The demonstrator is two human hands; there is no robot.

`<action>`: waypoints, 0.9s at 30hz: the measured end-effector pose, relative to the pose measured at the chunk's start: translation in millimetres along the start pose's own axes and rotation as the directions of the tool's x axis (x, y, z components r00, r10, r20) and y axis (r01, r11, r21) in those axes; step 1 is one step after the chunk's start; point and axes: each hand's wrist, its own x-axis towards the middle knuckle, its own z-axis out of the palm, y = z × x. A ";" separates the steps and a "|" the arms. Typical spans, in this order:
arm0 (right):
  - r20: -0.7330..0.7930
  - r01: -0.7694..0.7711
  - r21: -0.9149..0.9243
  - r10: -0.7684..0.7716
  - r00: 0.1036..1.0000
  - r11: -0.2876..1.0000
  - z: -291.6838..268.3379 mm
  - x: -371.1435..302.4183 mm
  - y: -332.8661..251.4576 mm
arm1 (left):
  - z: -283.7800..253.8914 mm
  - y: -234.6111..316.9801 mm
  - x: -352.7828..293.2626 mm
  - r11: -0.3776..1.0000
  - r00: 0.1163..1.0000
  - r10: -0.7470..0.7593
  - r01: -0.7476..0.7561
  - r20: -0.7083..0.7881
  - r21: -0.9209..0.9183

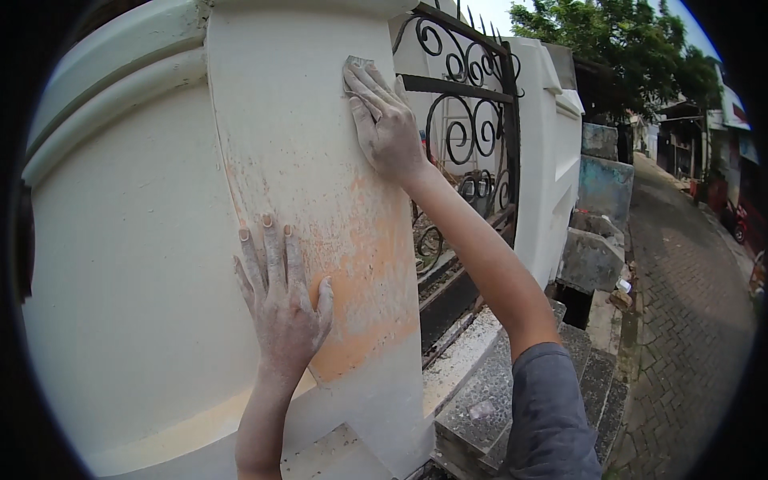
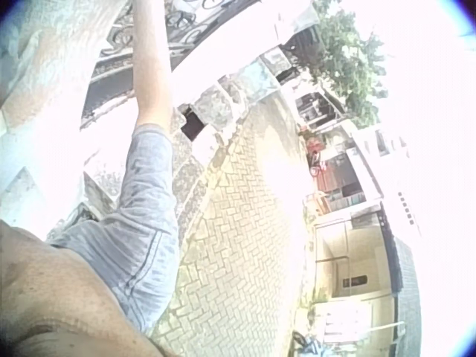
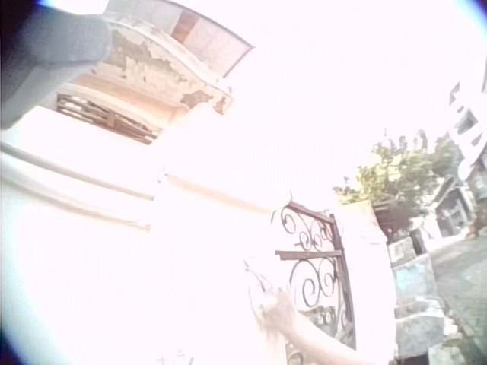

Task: The person sands a white wall with sandpaper.

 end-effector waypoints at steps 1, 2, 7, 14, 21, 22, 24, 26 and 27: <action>0.001 -0.003 -0.003 0.003 1.000 1.000 5.1 -1.6 -1.5 | -0.1 -1.0 -1.0 1.000 1.000 -0.002 0.002 0.000 0.003; 0.008 0.007 -0.051 -0.007 1.000 0.999 8.1 -4.9 -3.8 | 0.0 -1.3 -1.6 1.000 1.000 -0.003 0.003 0.000 0.004; 0.408 0.174 -0.035 -0.145 0.901 0.984 -5.2 -145.2 -60.8 | -3.1 -5.8 -3.2 1.000 1.000 -0.011 0.011 -0.002 -0.009; -0.079 -0.037 -0.028 0.035 0.996 0.999 7.8 19.3 9.1 | 2.6 4.0 -0.7 1.000 0.999 0.004 -0.005 -0.048 -0.021; 0.346 0.138 0.015 -0.135 0.929 0.990 1.5 -180.6 -62.2 | -2.8 -8.2 -2.2 0.999 0.999 -0.017 0.018 -0.036 0.035; 0.336 0.150 0.003 -0.143 0.931 0.989 -0.7 -167.9 -52.0 | -0.4 -4.4 -1.1 1.000 0.999 -0.008 0.009 -0.039 0.024; 0.229 0.077 -0.040 -0.066 0.971 0.996 0.8 -120.3 -29.1 | -1.3 -6.5 -2.6 1.000 1.000 0.003 -0.002 -0.026 0.021; -0.037 -0.104 0.101 0.108 0.993 0.989 3.0 -40.8 -5.9 | -0.2 -1.0 -1.9 1.000 0.999 0.001 -0.001 -0.033 0.007; -0.054 -0.118 0.046 0.120 0.991 0.992 1.8 -15.4 7.1 | 0.6 0.4 -1.3 1.000 0.999 0.005 -0.005 -0.031 0.006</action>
